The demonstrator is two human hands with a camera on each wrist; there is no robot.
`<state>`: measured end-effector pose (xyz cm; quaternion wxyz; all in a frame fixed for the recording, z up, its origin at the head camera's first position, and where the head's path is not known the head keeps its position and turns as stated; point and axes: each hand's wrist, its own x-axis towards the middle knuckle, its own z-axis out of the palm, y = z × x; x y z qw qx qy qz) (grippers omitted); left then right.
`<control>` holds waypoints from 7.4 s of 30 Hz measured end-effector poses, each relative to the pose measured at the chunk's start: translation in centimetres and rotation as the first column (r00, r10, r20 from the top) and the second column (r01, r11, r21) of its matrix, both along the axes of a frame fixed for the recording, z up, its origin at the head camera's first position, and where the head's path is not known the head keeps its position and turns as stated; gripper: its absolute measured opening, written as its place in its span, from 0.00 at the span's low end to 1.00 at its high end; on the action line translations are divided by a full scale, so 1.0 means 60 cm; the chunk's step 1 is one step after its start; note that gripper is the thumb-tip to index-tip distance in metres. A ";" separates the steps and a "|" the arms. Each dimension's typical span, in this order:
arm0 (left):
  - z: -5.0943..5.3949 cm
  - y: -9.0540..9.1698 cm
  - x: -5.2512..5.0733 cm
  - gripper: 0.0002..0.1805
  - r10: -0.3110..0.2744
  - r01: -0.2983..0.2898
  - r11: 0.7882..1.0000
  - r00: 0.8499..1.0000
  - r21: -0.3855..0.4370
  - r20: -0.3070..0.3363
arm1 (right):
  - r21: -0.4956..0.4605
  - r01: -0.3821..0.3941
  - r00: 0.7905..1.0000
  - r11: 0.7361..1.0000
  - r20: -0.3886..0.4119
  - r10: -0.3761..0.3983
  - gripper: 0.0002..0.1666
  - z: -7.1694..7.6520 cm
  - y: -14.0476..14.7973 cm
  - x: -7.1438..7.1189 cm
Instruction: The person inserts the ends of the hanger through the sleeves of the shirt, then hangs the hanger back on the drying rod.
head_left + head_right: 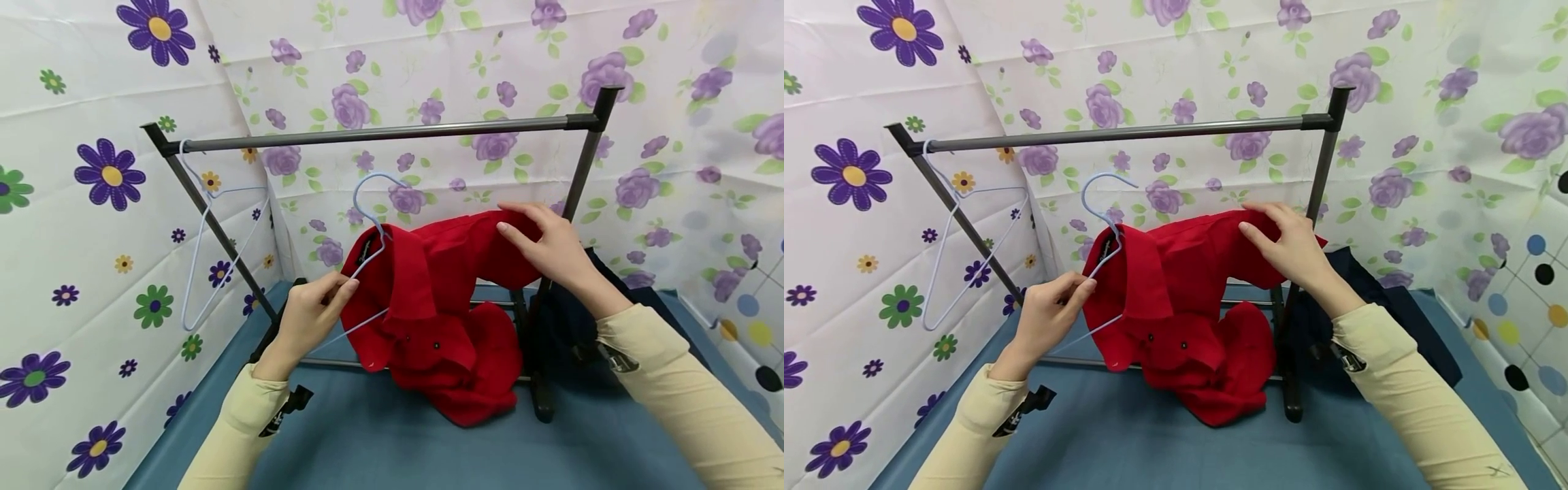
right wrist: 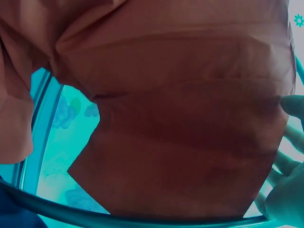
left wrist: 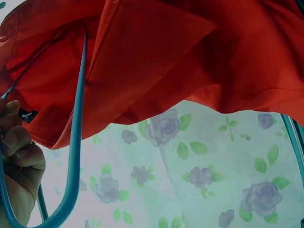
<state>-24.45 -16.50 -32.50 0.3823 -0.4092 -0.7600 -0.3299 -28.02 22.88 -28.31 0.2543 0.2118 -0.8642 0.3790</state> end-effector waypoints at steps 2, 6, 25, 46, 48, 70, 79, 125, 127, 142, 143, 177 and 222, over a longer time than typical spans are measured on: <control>-0.001 -0.001 0.001 0.12 -0.003 0.003 1.000 1.000 -0.006 0.002 | 0.007 0.005 1.000 1.000 0.004 -0.005 0.22 -0.004 0.002 -0.002; -0.003 -0.004 0.003 0.07 0.006 -0.005 1.000 1.000 -0.023 0.010 | -0.002 0.004 1.000 1.000 0.027 -0.004 0.19 -0.008 0.004 -0.003; 0.002 -0.001 0.004 0.17 -0.035 0.034 0.999 0.999 -0.029 -0.004 | -0.053 -0.013 1.000 0.999 -0.002 0.013 0.18 0.001 0.004 0.009; 0.006 0.014 0.007 0.16 -0.050 0.049 0.997 0.999 -0.067 -0.019 | 0.002 -0.133 0.967 0.991 -0.220 0.130 0.15 0.015 -0.016 0.038; 0.006 0.019 0.006 0.16 -0.059 0.057 0.996 0.998 -0.070 -0.020 | 0.012 -0.145 0.962 0.989 -0.231 0.143 0.16 0.015 -0.019 0.043; 0.009 0.062 0.008 0.04 -0.114 0.116 0.988 0.993 -0.102 0.030 | 0.080 -0.200 0.934 0.977 -0.286 0.214 0.17 0.014 -0.034 0.074; 0.007 0.074 0.009 0.04 -0.125 0.129 0.984 0.991 -0.120 0.038 | 0.111 -0.248 0.902 0.962 -0.336 0.271 0.21 0.010 -0.051 0.076; 0.000 0.133 0.011 0.07 -0.075 0.067 0.967 0.997 -0.244 -0.024 | 0.250 -0.269 0.946 0.930 -0.111 0.303 0.17 -0.010 -0.063 0.092; 0.003 0.129 0.013 0.09 -0.055 0.042 0.967 0.997 -0.252 -0.046 | 0.246 -0.262 0.949 0.933 -0.107 0.295 0.18 -0.011 -0.063 0.092; 0.077 0.022 0.037 0.22 0.092 -0.091 0.996 0.988 0.012 -0.127 | 0.209 -0.230 0.952 0.950 -0.153 0.264 0.19 -0.010 -0.044 0.087; 0.080 0.015 0.037 0.21 0.103 -0.101 0.995 0.988 0.022 -0.116 | 0.208 -0.232 0.951 0.950 -0.157 0.266 0.19 -0.010 -0.044 0.088; -0.050 0.019 -0.022 0.25 -0.015 0.177 0.974 0.674 -0.142 0.738 | 0.141 -0.259 0.939 0.956 -0.195 0.283 0.17 -0.012 -0.034 0.085; -0.072 -0.001 -0.014 0.19 -0.180 0.166 0.981 0.603 0.099 0.777 | 0.087 -0.111 0.975 0.990 -0.181 0.125 0.15 -0.011 -0.029 0.103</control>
